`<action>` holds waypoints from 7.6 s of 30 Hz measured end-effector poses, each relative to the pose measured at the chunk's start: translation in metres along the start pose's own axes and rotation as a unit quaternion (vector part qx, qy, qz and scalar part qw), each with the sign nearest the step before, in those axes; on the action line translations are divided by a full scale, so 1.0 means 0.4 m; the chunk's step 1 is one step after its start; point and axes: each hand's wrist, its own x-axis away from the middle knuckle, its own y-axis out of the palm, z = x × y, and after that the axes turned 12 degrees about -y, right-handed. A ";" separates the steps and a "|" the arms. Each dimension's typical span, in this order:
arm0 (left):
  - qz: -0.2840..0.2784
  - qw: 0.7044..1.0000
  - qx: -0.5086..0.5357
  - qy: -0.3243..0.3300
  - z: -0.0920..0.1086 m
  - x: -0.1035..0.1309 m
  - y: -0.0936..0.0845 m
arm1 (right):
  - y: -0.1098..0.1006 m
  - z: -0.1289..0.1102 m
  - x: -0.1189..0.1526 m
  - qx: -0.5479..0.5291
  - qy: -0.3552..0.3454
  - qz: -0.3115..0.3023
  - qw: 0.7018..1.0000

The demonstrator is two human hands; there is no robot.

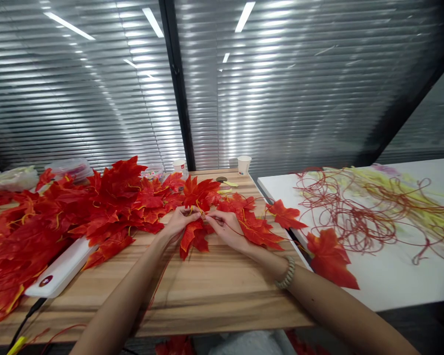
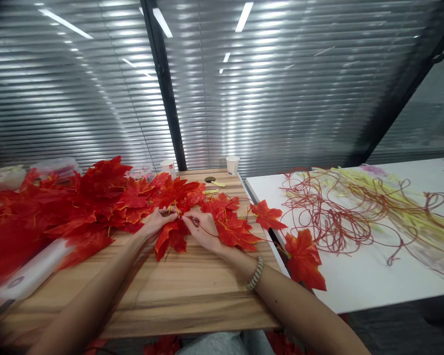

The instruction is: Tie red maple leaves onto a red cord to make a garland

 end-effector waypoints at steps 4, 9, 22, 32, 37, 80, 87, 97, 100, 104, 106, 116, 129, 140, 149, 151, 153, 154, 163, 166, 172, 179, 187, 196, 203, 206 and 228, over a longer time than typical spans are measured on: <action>-0.008 1.000 -0.009 0.000 0.000 0.001 0.001 | 0.000 -0.001 -0.001 0.004 -0.006 0.000 1.000; -0.010 1.000 0.001 0.003 0.003 0.004 0.005 | -0.002 -0.004 0.000 0.002 -0.009 -0.001 1.000; -0.036 0.999 -0.022 0.006 0.006 0.007 0.007 | -0.005 -0.011 -0.002 0.008 -0.007 -0.008 1.000; -0.023 0.999 -0.027 -0.007 0.004 0.010 0.011 | -0.006 -0.007 0.000 0.007 0.001 -0.014 1.000; -0.021 0.999 -0.044 -0.008 0.003 0.010 0.018 | -0.006 -0.006 0.001 -0.002 0.009 -0.020 1.000; -0.028 0.997 -0.069 -0.025 0.016 0.019 0.031 | 0.007 0.012 0.007 -0.041 0.015 0.004 0.999; 0.004 0.998 -0.061 0.000 0.009 0.007 0.014 | 0.006 0.010 0.004 -0.051 0.028 0.011 0.998; -0.010 0.995 -0.098 -0.004 0.003 0.005 0.008 | 0.009 0.019 0.004 -0.050 0.027 0.017 0.998; -0.018 0.995 -0.101 -0.017 0.002 0.006 0.008 | 0.010 0.022 0.006 -0.052 0.025 0.018 0.998; -0.024 0.995 -0.090 -0.025 0.003 0.006 0.007 | 0.012 0.023 0.007 -0.056 0.028 0.016 0.998; -0.029 0.995 -0.090 -0.025 0.003 0.006 0.006 | 0.012 0.021 0.007 -0.060 0.031 0.015 0.998; -0.012 0.998 -0.017 -0.052 0.019 0.015 0.012 | 0.003 -0.003 0.001 -0.071 0.034 0.006 0.997; -0.072 0.994 -0.049 -0.058 0.019 0.012 0.005 | 0.005 0.008 0.001 -0.063 0.026 0.011 0.998; -0.068 0.995 -0.047 -0.061 0.019 0.014 0.011 | 0.005 0.006 0.001 -0.059 0.032 0.008 0.998; -0.068 0.992 -0.077 -0.074 0.018 0.016 0.013 | 0.006 0.006 0.002 -0.078 0.026 0.006 0.997; -0.066 0.992 -0.080 -0.075 0.018 0.016 0.013 | 0.007 0.008 0.002 -0.079 0.021 0.006 0.997; -0.068 0.992 -0.080 -0.076 0.018 0.017 0.013 | 0.009 0.011 0.003 -0.079 0.016 0.005 0.997; -0.070 0.991 -0.080 -0.077 0.019 0.017 0.014 | 0.009 0.012 0.003 -0.078 0.015 0.005 0.997; -0.072 0.990 -0.081 -0.091 0.022 0.016 0.016 | 0.013 0.023 0.005 -0.076 0.018 -0.003 0.997; -0.072 0.990 -0.082 -0.092 0.022 0.017 0.016 | 0.013 0.026 0.005 -0.076 0.018 -0.005 0.997; -0.073 0.990 -0.079 -0.094 0.021 0.020 0.018 | 0.012 0.023 0.005 -0.075 0.016 -0.011 0.997; -0.069 0.990 -0.073 -0.103 0.020 0.022 0.017 | 0.011 0.021 0.005 -0.074 0.011 -0.015 0.997; -0.073 0.989 -0.066 -0.106 0.016 0.017 0.015 | 0.009 0.023 0.006 -0.072 0.010 -0.023 0.997; -0.067 0.990 -0.057 -0.110 0.016 0.017 0.017 | 0.009 0.022 0.005 -0.071 0.013 -0.031 0.997; -0.061 0.990 -0.064 -0.108 0.011 0.016 0.014 | 0.008 0.019 0.004 -0.064 0.009 -0.039 0.997; -0.061 0.990 -0.063 -0.108 0.010 0.014 0.014 | 0.008 0.019 0.005 -0.066 0.007 -0.038 0.997; -0.062 0.989 -0.054 -0.122 0.004 0.009 0.013 | 0.008 0.020 0.004 -0.066 0.004 -0.041 0.997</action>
